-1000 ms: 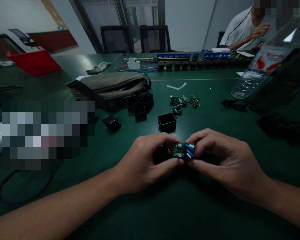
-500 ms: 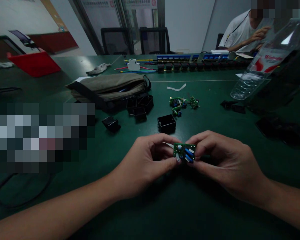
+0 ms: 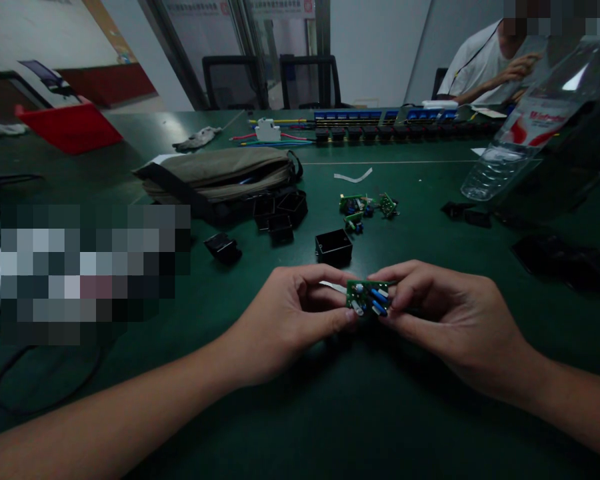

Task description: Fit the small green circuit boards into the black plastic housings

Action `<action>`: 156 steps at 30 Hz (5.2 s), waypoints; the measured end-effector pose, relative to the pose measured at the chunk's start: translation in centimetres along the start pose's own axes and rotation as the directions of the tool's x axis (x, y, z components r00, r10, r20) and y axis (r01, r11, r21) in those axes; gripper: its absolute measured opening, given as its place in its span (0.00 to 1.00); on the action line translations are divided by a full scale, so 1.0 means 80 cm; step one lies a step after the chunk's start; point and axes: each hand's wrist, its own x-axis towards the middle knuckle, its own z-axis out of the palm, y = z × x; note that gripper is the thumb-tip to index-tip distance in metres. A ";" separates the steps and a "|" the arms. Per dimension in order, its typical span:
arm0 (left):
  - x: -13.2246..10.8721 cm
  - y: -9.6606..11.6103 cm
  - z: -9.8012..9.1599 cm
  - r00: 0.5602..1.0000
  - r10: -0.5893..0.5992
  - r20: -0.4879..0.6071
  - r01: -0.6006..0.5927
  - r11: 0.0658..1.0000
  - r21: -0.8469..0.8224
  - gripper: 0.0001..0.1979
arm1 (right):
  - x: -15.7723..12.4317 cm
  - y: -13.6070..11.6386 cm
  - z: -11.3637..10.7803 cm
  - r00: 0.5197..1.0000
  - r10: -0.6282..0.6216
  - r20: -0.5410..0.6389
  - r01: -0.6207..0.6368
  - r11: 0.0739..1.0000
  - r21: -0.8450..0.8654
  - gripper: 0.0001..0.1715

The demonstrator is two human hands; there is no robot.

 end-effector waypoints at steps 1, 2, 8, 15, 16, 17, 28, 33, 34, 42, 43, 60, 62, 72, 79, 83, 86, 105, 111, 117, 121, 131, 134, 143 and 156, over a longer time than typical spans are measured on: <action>0.000 0.000 0.000 1.000 0.000 0.001 0.000 1.000 -0.002 0.18 | 0.000 0.000 0.000 1.000 -0.003 0.003 0.003 1.000 -0.002 0.05; 0.000 0.000 -0.001 1.000 0.000 0.002 0.000 1.000 -0.003 0.17 | 0.001 -0.001 0.000 1.000 -0.008 0.003 0.008 1.000 -0.007 0.05; 0.000 -0.001 -0.003 1.000 0.006 -0.002 -0.006 1.000 -0.004 0.18 | 0.001 -0.001 -0.001 0.999 -0.042 0.008 0.042 0.997 -0.063 0.05; 0.001 0.003 -0.003 1.000 -0.011 -0.009 0.010 1.000 -0.018 0.18 | -0.001 0.000 -0.005 0.993 -0.107 0.046 0.113 0.979 -0.168 0.04; 0.001 0.002 -0.003 1.000 -0.010 -0.010 0.010 1.000 -0.023 0.17 | -0.001 0.000 -0.005 0.993 -0.109 0.048 0.116 0.978 -0.176 0.04; 0.001 0.002 -0.003 1.000 -0.011 -0.010 0.010 1.000 -0.024 0.17 | -0.001 0.000 -0.005 0.993 -0.111 0.049 0.118 0.976 -0.184 0.04; 0.001 0.002 -0.005 1.000 -0.002 0.019 0.002 0.999 -0.032 0.15 | 0.001 -0.001 -0.005 0.993 -0.107 0.042 0.114 0.969 -0.217 0.03; 0.001 0.003 -0.003 1.000 0.001 -0.002 -0.001 1.000 -0.032 0.15 | 0.002 -0.002 -0.005 0.995 -0.097 0.037 0.103 0.969 -0.223 0.04; 0.001 0.003 -0.003 1.000 0.000 -0.008 -0.001 1.000 -0.023 0.15 | 0.002 -0.002 -0.005 0.995 -0.096 0.035 0.101 0.970 -0.221 0.04; 0.001 0.000 -0.003 1.000 0.010 -0.008 -0.010 0.999 -0.036 0.14 | 0.002 -0.002 -0.004 0.994 -0.109 0.027 0.112 0.966 -0.234 0.04; 0.001 0.000 -0.003 1.000 0.012 -0.005 -0.012 0.999 -0.036 0.14 | 0.002 -0.001 -0.005 0.994 -0.109 0.028 0.113 0.966 -0.233 0.04; -0.001 0.001 -0.020 0.826 0.555 -0.100 -0.279 0.557 0.782 0.16 | 0.002 0.007 -0.011 0.981 0.176 -0.085 -0.175 0.984 0.014 0.10; 0.005 -0.001 -0.026 0.769 0.630 -0.107 -0.223 0.423 0.878 0.17 | 0.004 0.012 -0.013 0.976 0.206 -0.075 -0.199 0.976 0.089 0.10; 0.021 -0.015 -0.035 0.898 0.438 -0.042 -0.159 0.412 0.897 0.07 | 0.009 0.015 -0.011 0.933 0.349 -0.091 -0.292 0.878 0.379 0.09; 0.020 -0.016 -0.036 0.837 0.541 -0.080 -0.245 0.501 0.830 0.17 | 0.013 0.013 -0.010 0.882 0.452 -0.131 -0.354 0.821 0.448 0.09; 0.022 -0.015 -0.037 0.804 0.588 -0.087 -0.265 0.487 0.832 0.22 | 0.016 0.009 -0.009 0.870 0.469 -0.150 -0.360 0.814 0.456 0.09; 0.023 -0.013 -0.037 0.796 0.602 -0.059 -0.292 0.467 0.835 0.18 | 0.018 0.004 -0.007 0.865 0.472 -0.171 -0.360 0.820 0.445 0.07; 0.020 -0.009 -0.037 0.805 0.585 -0.093 -0.286 0.521 0.804 0.18 | 0.019 0.005 -0.008 0.871 0.477 -0.117 -0.392 0.818 0.421 0.12; 0.018 -0.008 -0.036 0.811 0.576 -0.104 -0.280 0.538 0.795 0.18 | 0.019 0.004 -0.007 0.882 0.462 -0.095 -0.392 0.830 0.396 0.12; 0.018 -0.009 -0.036 0.816 0.567 -0.114 -0.275 0.553 0.786 0.17 | 0.021 0.002 -0.005 0.903 0.419 -0.099 -0.359 0.859 0.364 0.09; 0.019 -0.009 -0.035 0.822 0.558 -0.114 -0.269 0.557 0.786 0.17 | 0.022 0.002 -0.005 0.903 0.421 -0.081 -0.362 0.850 0.384 0.08; 0.021 -0.009 -0.032 0.817 0.571 -0.079 -0.286 0.520 0.805 0.17 | 0.019 0.005 -0.007 0.932 0.342 -0.118 -0.290 0.901 0.321 0.07; 0.021 -0.009 -0.030 0.808 0.586 -0.052 -0.299 0.485 0.822 0.17 | 0.017 0.009 -0.007 0.949 0.286 -0.130 -0.233 0.919 0.318 0.08; 0.019 -0.009 -0.032 0.800 0.597 0.057 -0.324 0.351 0.879 0.16 | 0.025 0.012 0.003 0.984 0.065 -0.164 -0.038 0.986 0.165 0.19; 0.010 -0.013 -0.050 0.787 0.614 0.050 -0.329 0.350 0.877 0.15 | 0.039 0.017 0.028 0.980 -0.154 -0.123 0.126 0.969 -0.211 0.15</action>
